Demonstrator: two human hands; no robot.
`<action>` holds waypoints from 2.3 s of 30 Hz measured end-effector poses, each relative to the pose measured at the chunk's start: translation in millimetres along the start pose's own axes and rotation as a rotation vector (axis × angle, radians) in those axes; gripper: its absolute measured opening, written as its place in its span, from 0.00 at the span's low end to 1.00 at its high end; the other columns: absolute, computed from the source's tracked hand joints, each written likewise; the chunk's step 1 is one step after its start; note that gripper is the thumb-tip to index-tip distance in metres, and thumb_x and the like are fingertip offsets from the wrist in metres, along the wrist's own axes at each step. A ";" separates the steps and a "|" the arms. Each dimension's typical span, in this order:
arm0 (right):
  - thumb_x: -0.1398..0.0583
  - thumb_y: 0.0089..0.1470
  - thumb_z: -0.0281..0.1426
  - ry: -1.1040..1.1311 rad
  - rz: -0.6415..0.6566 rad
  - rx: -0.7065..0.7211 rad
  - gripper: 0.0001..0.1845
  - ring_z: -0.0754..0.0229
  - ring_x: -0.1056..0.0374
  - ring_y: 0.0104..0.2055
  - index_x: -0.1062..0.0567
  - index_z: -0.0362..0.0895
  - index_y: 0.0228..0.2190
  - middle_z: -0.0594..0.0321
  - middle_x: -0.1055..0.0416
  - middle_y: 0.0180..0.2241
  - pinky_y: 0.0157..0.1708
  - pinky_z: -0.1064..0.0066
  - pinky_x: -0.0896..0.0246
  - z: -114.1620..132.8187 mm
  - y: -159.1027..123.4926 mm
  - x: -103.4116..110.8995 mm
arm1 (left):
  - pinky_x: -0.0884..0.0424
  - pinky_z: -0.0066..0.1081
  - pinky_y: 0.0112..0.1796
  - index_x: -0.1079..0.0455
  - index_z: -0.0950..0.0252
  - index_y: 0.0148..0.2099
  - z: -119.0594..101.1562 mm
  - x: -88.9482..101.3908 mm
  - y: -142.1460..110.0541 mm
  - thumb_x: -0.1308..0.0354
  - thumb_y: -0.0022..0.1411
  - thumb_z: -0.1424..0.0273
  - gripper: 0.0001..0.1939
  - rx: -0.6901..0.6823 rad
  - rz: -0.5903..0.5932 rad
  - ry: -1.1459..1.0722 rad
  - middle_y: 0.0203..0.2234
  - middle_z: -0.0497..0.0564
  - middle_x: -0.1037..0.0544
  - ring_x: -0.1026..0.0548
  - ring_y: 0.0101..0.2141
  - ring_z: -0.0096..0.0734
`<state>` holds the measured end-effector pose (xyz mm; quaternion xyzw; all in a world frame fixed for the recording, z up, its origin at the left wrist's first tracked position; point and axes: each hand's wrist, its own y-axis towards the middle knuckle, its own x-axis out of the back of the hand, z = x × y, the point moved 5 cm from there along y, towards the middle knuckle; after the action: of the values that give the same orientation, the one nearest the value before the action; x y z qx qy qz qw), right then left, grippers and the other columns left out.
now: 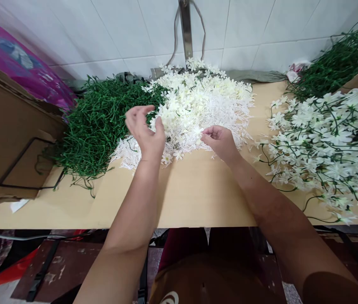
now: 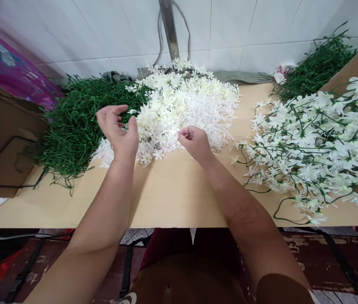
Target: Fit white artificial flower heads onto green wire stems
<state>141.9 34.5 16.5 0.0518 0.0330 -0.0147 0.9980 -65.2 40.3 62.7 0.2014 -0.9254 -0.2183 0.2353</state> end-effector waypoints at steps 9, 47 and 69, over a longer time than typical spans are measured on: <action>0.34 0.39 0.28 0.120 0.074 0.004 0.06 0.70 0.35 0.23 0.26 0.42 0.24 0.67 0.27 0.20 0.25 0.75 0.40 3.0 0.7 -2.4 | 0.41 0.26 0.25 0.34 0.65 0.25 -10.2 -63.3 -32.4 0.32 0.49 0.61 0.16 0.246 0.482 -0.447 0.18 0.43 0.33 0.36 0.22 0.21; 0.31 0.40 0.42 0.304 0.163 0.021 0.18 0.70 0.38 0.23 0.28 0.43 0.22 0.67 0.30 0.20 0.25 0.75 0.41 -1.6 -7.7 -17.8 | 0.42 0.16 0.19 0.34 0.70 0.22 -9.3 -73.8 -49.0 0.45 0.60 0.75 0.13 0.772 0.644 -0.773 0.15 0.46 0.33 0.36 0.17 0.16; 0.40 0.50 0.31 -0.318 -0.219 0.343 0.08 0.65 0.37 0.27 0.33 0.46 0.22 0.66 0.30 0.24 0.32 0.67 0.37 15.2 -21.6 -10.9 | 0.44 0.20 0.17 0.39 0.67 0.19 -4.2 -81.6 -60.1 0.47 0.59 0.72 0.16 0.992 0.705 -0.862 0.14 0.45 0.39 0.42 0.15 0.17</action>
<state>131.4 11.7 30.1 0.2133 -0.1219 -0.1359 0.9598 19.1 28.3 7.6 -0.1281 -0.9353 0.2536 -0.2110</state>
